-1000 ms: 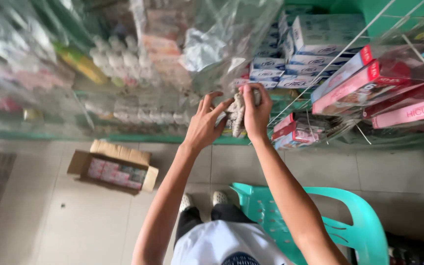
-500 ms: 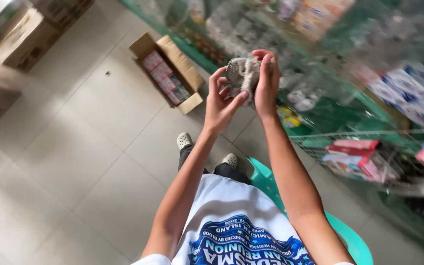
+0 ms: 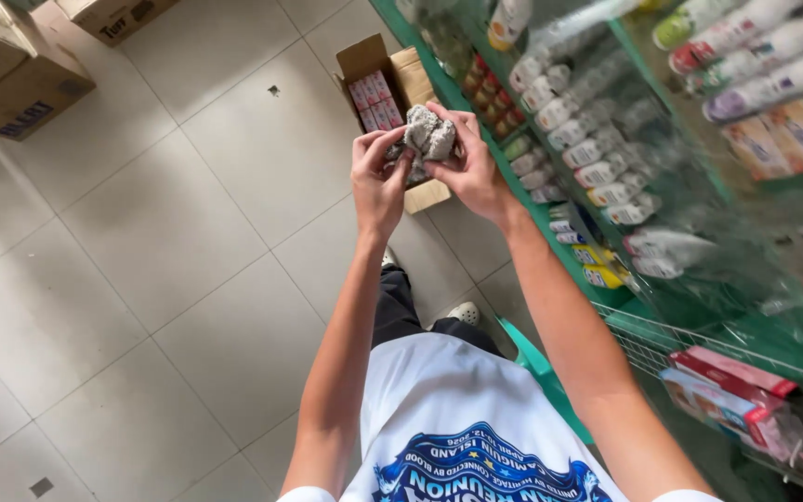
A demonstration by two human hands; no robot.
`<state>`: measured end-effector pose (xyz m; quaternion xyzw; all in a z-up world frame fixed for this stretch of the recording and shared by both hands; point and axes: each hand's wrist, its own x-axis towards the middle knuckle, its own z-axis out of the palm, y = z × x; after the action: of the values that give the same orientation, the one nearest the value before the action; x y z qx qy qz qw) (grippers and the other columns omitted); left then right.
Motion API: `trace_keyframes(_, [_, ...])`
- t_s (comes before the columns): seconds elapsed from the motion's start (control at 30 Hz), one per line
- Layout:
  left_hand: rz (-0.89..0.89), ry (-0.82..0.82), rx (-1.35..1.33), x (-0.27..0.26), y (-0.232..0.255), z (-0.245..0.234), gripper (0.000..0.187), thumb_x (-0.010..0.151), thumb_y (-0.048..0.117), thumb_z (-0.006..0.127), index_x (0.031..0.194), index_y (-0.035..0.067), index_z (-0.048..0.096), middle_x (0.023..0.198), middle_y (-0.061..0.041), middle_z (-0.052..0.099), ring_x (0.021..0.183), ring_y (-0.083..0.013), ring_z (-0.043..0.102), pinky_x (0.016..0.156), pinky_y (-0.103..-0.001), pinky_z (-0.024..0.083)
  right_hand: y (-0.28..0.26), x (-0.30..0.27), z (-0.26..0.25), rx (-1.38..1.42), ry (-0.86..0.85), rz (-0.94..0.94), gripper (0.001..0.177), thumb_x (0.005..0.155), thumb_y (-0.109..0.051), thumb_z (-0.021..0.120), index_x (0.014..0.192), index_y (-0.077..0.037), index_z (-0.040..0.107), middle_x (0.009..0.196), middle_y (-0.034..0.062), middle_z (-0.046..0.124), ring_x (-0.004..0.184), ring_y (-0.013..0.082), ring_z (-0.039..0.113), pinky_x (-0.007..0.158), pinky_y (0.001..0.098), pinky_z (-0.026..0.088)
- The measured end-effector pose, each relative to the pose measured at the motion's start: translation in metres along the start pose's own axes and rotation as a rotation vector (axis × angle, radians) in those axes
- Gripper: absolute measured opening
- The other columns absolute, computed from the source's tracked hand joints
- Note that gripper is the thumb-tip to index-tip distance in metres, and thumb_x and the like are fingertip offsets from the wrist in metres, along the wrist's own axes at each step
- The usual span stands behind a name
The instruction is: The person wipes a small white box with a gray cloth in a store aisle. They place the box on a shelf, then pick up another box from a cardboard box on the floor and continue wiping it with the cloth.
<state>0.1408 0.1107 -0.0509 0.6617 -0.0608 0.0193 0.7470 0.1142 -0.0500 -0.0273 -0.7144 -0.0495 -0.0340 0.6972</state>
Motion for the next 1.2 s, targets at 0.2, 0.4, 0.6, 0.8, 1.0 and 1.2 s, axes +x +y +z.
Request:
trace_keyframes(0.2, [-0.021, -0.009, 0.17, 0.067, -0.043, -0.011, 0.031, 0.09, 0.008, 0.077, 0.121, 0.014, 0.073, 0.105, -0.012, 0.063, 0.091, -0.0271, 0.071, 0.074, -0.034, 0.064, 0.048, 0.071, 0.024, -0.477, 0.082, -0.091, 0.092, 0.068, -0.002, 0.087, 0.151, -0.017, 0.052, 0.146, 0.0106, 0.054, 0.136, 0.0344, 0.054, 0.116, 0.0483, 0.043])
trace_keyframes(0.4, [-0.174, -0.183, 0.148, 0.101, -0.086, -0.024, 0.036, 0.104, 0.014, 0.06, 0.14, 0.016, 0.057, 0.119, -0.013, 0.071, 0.115, -0.034, 0.068, 0.091, -0.044, 0.059, 0.126, 0.098, 0.011, -0.388, 0.332, 0.268, 0.073, 0.075, -0.011, 0.089, 0.141, -0.023, 0.06, 0.129, 0.0123, 0.07, 0.125, 0.0315, 0.065, 0.105, 0.0457, 0.052])
trace_keyframes(0.6, [-0.422, -0.071, 0.328, 0.077, -0.285, -0.051, 0.038, 0.094, 0.004, 0.06, 0.132, 0.004, 0.056, 0.115, -0.017, 0.07, 0.106, -0.0331, 0.07, 0.083, -0.046, 0.06, 0.272, 0.08, -0.016, -0.217, 0.412, 0.296, 0.077, 0.074, -0.006, 0.093, 0.141, -0.001, 0.054, 0.126, 0.0258, 0.066, 0.121, 0.0312, 0.063, 0.106, 0.0485, 0.05])
trace_keyframes(0.8, [-0.352, -0.184, 0.62, 0.016, -0.553, -0.031, 0.047, 0.088, 0.005, 0.063, 0.134, 0.003, 0.054, 0.113, -0.023, 0.064, 0.109, -0.0444, 0.065, 0.092, -0.052, 0.055, 0.413, 0.061, -0.035, -0.194, 0.469, 0.283, 0.073, 0.074, -0.008, 0.093, 0.138, -0.004, 0.058, 0.12, 0.0161, 0.068, 0.116, 0.0207, 0.063, 0.105, 0.044, 0.052])
trace_keyframes(1.0, [-0.614, -0.402, 1.06, -0.001, -0.752, -0.009, 0.059, 0.086, 0.027, 0.063, 0.138, 0.012, 0.039, 0.126, -0.027, 0.05, 0.092, -0.0457, 0.069, 0.075, -0.055, 0.061, 0.504, 0.047, -0.043, -0.084, 0.458, 0.284, 0.076, 0.072, 0.002, 0.088, 0.142, -0.003, 0.058, 0.114, 0.0163, 0.071, 0.102, 0.0218, 0.071, 0.093, 0.0395, 0.059])
trace_keyframes(1.2, [-0.724, -0.292, 1.355, 0.028, -0.8, 0.019, 0.091, 0.082, 0.015, 0.072, 0.154, 0.004, 0.018, 0.12, -0.025, 0.058, 0.093, -0.0392, 0.073, 0.076, -0.051, 0.062, 0.55, 0.044, -0.057, -0.125, 0.455, 0.248, 0.076, 0.072, -0.005, 0.091, 0.141, -0.006, 0.06, 0.114, 0.0094, 0.069, 0.102, 0.0132, 0.063, 0.095, 0.0367, 0.059])
